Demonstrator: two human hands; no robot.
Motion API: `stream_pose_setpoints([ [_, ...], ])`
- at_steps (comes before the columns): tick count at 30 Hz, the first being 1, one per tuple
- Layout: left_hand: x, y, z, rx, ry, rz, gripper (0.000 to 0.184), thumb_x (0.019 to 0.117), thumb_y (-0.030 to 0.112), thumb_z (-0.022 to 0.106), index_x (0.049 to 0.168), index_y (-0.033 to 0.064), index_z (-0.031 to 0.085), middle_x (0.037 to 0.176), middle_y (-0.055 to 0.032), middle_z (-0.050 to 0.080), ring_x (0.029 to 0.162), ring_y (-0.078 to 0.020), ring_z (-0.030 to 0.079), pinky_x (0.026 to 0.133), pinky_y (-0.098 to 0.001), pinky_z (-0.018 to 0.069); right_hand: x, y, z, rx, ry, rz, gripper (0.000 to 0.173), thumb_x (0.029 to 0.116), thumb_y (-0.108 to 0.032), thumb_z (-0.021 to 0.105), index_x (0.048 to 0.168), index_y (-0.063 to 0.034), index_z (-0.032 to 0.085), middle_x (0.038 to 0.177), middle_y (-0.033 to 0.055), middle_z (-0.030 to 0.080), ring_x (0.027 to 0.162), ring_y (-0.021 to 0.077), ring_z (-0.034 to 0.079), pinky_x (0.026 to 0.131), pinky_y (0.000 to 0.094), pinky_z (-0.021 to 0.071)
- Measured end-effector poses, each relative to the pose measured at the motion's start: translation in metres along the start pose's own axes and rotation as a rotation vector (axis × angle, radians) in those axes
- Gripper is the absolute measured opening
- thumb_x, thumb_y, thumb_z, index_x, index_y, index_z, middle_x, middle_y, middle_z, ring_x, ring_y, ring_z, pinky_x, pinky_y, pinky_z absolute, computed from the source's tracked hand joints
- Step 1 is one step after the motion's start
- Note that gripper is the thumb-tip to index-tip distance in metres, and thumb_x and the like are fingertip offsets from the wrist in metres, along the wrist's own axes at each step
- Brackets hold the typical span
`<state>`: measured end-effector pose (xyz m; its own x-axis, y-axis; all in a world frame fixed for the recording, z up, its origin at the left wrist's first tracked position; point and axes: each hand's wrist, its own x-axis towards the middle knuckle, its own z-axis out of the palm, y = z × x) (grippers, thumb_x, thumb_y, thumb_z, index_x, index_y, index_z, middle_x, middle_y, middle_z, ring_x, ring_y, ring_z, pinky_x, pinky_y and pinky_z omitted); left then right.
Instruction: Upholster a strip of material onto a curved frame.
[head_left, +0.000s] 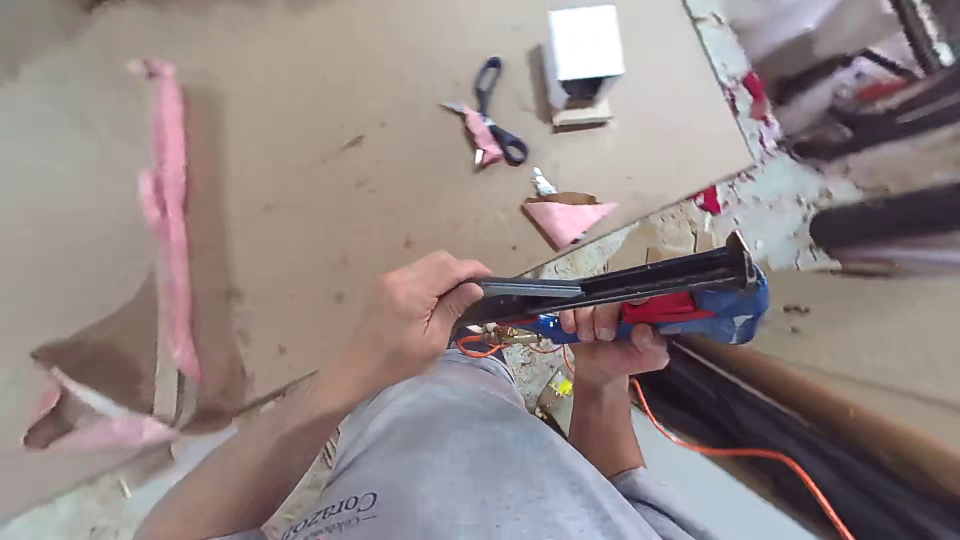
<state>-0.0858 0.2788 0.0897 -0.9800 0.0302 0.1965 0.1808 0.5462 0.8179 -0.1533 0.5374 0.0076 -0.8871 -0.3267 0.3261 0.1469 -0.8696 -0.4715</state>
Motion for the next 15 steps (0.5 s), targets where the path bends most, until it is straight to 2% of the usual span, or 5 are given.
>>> stream_pose_setpoints([
  [6,-0.034,0.005,-0.058,0.182,0.1,-0.063,0.023,0.1034,0.029,0.06,0.112,0.0148,0.076,0.106,0.0002,0.07,0.097,-0.0075,0.066,0.083,-0.0273,0.0581,0.017,0.088,0.045,0.113,-0.098,0.202,0.026,0.0931,-0.023,0.067,0.115,-0.0077,0.071,0.073,0.005,0.07,0.066,0.0201,0.068,0.072,0.0434,0.0594],
  [9,-0.053,0.021,-0.104,0.208,0.169,-0.075,0.048,0.1034,0.042,0.057,0.142,0.0147,0.061,0.151,-0.0073,0.053,0.135,-0.0215,0.053,0.108,-0.045,0.0465,0.009,0.135,0.087,0.149,-0.111,0.196,0.026,0.093,-0.023,0.066,0.113,-0.0071,0.071,0.072,0.0038,0.07,0.067,0.0191,0.069,0.074,0.0429,0.0595],
  [11,-0.11,-0.01,-0.167,0.189,0.359,-0.142,0.064,0.1065,0.051,0.042,0.156,0.0096,0.04,0.158,-0.0071,0.047,0.141,-0.0196,0.049,0.115,-0.0435,0.0444,0.008,0.154,0.11,0.131,-0.078,0.107,0.026,0.0937,-0.028,0.066,0.11,-0.0084,0.072,0.072,0.0037,0.069,0.065,0.019,0.067,0.07,0.0414,0.0587],
  [13,-0.174,-0.083,-0.215,-0.127,0.618,-0.143,0.054,0.1101,0.042,0.031,0.149,0.0058,0.043,0.147,-0.0063,0.056,0.132,-0.0197,0.057,0.11,-0.0398,0.0484,0.01,0.167,0.128,0.125,-0.025,-0.014,0.027,0.0943,-0.032,0.064,0.102,-0.0079,0.072,0.069,0.0028,0.067,0.062,0.0175,0.065,0.065,0.0378,0.0571],
  [15,-0.208,-0.133,-0.216,-0.677,0.709,-0.217,0.059,0.1091,0.037,0.009,0.143,0.009,0.049,0.142,-0.0071,0.059,0.126,-0.0229,0.06,0.102,-0.0406,0.0525,0.002,0.176,0.146,0.107,0.02,-0.072,0.03,0.0946,-0.033,0.061,0.095,-0.0044,0.072,0.067,0.0026,0.066,0.06,0.0156,0.064,0.063,0.0343,0.0565],
])
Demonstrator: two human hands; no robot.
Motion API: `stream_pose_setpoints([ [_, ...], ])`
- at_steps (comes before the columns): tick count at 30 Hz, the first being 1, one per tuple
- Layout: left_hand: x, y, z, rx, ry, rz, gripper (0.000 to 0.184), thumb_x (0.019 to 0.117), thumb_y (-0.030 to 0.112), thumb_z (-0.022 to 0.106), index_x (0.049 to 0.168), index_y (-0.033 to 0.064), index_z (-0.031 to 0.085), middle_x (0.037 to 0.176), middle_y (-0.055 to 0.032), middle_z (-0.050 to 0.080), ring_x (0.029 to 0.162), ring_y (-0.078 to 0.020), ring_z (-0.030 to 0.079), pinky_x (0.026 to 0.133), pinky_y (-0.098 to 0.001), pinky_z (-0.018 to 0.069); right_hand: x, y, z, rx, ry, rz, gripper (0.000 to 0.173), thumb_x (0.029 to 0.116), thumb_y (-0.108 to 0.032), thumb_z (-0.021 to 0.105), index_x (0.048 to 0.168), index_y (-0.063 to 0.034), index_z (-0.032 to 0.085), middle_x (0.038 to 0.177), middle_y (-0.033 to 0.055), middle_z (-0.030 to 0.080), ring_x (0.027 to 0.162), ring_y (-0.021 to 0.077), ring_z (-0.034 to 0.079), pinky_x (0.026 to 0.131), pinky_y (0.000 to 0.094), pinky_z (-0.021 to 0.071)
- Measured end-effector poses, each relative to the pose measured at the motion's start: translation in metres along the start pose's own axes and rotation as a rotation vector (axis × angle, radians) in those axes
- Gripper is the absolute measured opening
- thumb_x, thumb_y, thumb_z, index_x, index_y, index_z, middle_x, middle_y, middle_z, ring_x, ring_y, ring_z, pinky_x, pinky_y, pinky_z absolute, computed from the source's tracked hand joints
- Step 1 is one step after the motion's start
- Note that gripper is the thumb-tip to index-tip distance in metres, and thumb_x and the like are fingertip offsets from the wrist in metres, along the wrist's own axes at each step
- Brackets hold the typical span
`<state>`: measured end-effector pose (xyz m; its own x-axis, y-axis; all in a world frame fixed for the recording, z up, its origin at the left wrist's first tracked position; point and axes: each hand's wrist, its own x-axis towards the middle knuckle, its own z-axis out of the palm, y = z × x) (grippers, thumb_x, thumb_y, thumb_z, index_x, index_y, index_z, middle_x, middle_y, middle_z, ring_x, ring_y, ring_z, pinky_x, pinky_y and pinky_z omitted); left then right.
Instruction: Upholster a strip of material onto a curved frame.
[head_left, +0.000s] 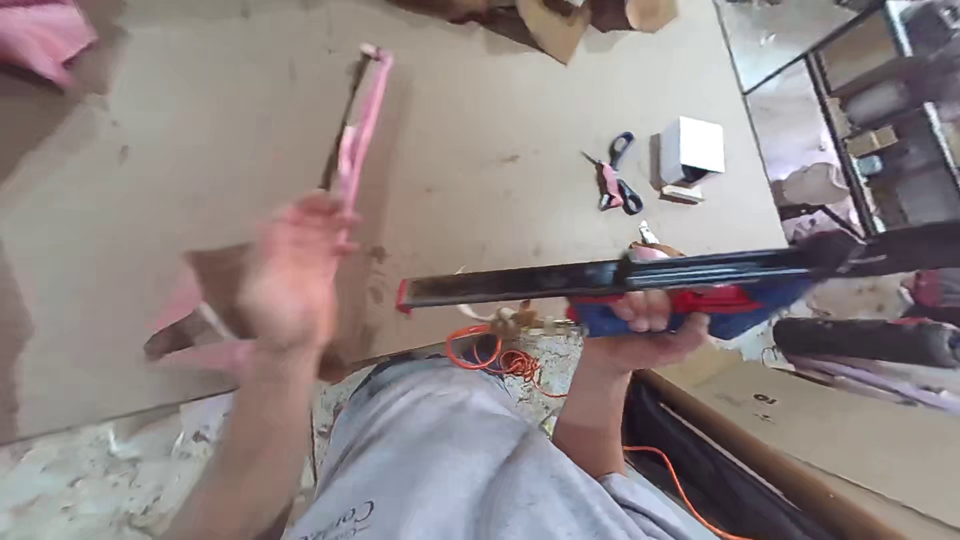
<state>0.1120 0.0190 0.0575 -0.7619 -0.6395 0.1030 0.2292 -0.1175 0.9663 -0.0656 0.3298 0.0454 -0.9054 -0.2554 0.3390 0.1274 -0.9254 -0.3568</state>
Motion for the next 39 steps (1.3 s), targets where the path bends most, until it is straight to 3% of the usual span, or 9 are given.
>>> stream_pose_setpoints([
  [6,-0.01,-0.001,0.063,-0.699,-0.211,-0.269,0.074,0.1074,0.05,0.005,0.149,0.0057,0.047,0.153,-0.0124,0.05,0.133,-0.0254,0.055,0.104,-0.0476,0.0512,-0.064,0.094,0.065,-0.099,-0.035,0.221,0.024,0.0935,-0.027,0.067,0.098,-0.0046,0.071,0.069,0.0034,0.067,0.062,0.0171,0.065,0.067,0.0371,0.0585],
  [10,-0.026,-0.008,0.027,0.381,-0.097,0.011,0.042,0.1074,0.027,0.044,0.138,0.0033,0.06,0.14,-0.0098,0.061,0.127,-0.0192,0.06,0.105,-0.0403,0.0521,-0.05,0.08,0.05,-0.453,-0.067,0.425,0.021,0.0943,-0.024,0.064,0.109,-0.0099,0.071,0.074,0.0025,0.069,0.064,0.0173,0.067,0.067,0.0385,0.0593],
  [13,-0.061,-0.046,-0.03,1.167,0.101,0.015,0.043,0.098,0.043,0.061,0.118,0.0049,0.069,0.139,-0.0168,0.062,0.13,-0.0336,0.059,0.107,-0.0555,0.0457,-0.005,0.071,0.039,-1.457,-0.104,0.467,0.042,0.088,-0.016,0.072,0.125,-0.0023,0.057,0.082,0.0029,0.07,0.065,0.0146,0.069,0.065,0.0365,0.063],
  [19,-0.112,-0.088,-0.071,1.53,0.141,-0.299,0.046,0.0937,0.046,0.064,0.116,0.0062,0.07,0.149,-0.0196,0.054,0.134,-0.0456,0.053,0.108,-0.0717,0.0363,0.033,0.122,-0.038,-2.504,-0.415,0.616,0.064,0.0871,-0.045,0.069,0.143,-0.0165,0.059,0.117,0.0183,0.072,0.105,0.0404,0.069,0.088,0.0665,0.0504],
  [22,-0.116,-0.097,-0.066,1.594,0.18,-0.269,0.031,0.0988,0.035,0.06,0.108,0.0085,0.073,0.151,-0.0194,0.053,0.131,-0.0454,0.056,0.107,-0.0711,0.0381,0.043,0.135,-0.036,-2.409,-0.576,0.501,0.064,0.0899,-0.041,0.068,0.142,-0.0052,0.059,0.136,0.0288,0.057,0.127,0.0479,0.054,0.103,0.0651,0.0443],
  [25,-0.109,-0.088,-0.063,1.534,0.192,-0.279,0.029,0.1038,0.027,0.053,0.105,0.0067,0.074,0.149,-0.0202,0.054,0.128,-0.0436,0.058,0.105,-0.0651,0.0446,0.029,0.186,-0.004,-1.976,-0.667,0.616,0.056,0.0997,-0.04,0.059,0.144,-0.0064,0.055,0.137,0.0192,0.059,0.123,0.0322,0.061,0.099,0.0521,0.053],
  [28,-0.102,-0.043,-0.045,1.373,0.257,-0.132,0.034,0.1054,0.03,0.053,0.097,0.0053,0.073,0.14,-0.0142,0.063,0.118,-0.0311,0.067,0.095,-0.0501,0.057,-0.009,0.265,0.003,-1.158,-0.408,1.146,0.056,0.1064,-0.048,0.048,0.145,-0.0082,0.051,0.126,0.0071,0.069,0.108,0.0171,0.07,0.092,0.0403,0.0592],
  [31,-0.099,0.007,-0.029,1.243,0.307,-0.086,0.037,0.1071,0.03,0.049,0.095,0.0023,0.07,0.129,-0.0133,0.07,0.096,-0.0193,0.074,0.082,-0.0401,0.0602,-0.023,0.307,0.041,-0.534,-0.104,1.238,0.049,0.106,-0.049,0.045,0.132,-0.0077,0.054,0.108,0.0065,0.069,0.097,0.0166,0.068,0.086,0.0387,0.0591],
  [39,-0.108,0.063,0.0,0.721,0.192,-0.339,0.03,0.1015,0.024,0.047,0.079,0.0098,0.062,0.117,-0.0068,0.068,0.107,-0.0104,0.065,0.086,-0.0291,0.0555,-0.003,0.278,0.123,-0.951,0.012,0.944,0.076,0.066,-0.019,0.083,0.131,-0.0038,0.048,0.101,0.0125,0.065,0.081,0.0194,0.068,0.064,0.0381,0.0601],
])
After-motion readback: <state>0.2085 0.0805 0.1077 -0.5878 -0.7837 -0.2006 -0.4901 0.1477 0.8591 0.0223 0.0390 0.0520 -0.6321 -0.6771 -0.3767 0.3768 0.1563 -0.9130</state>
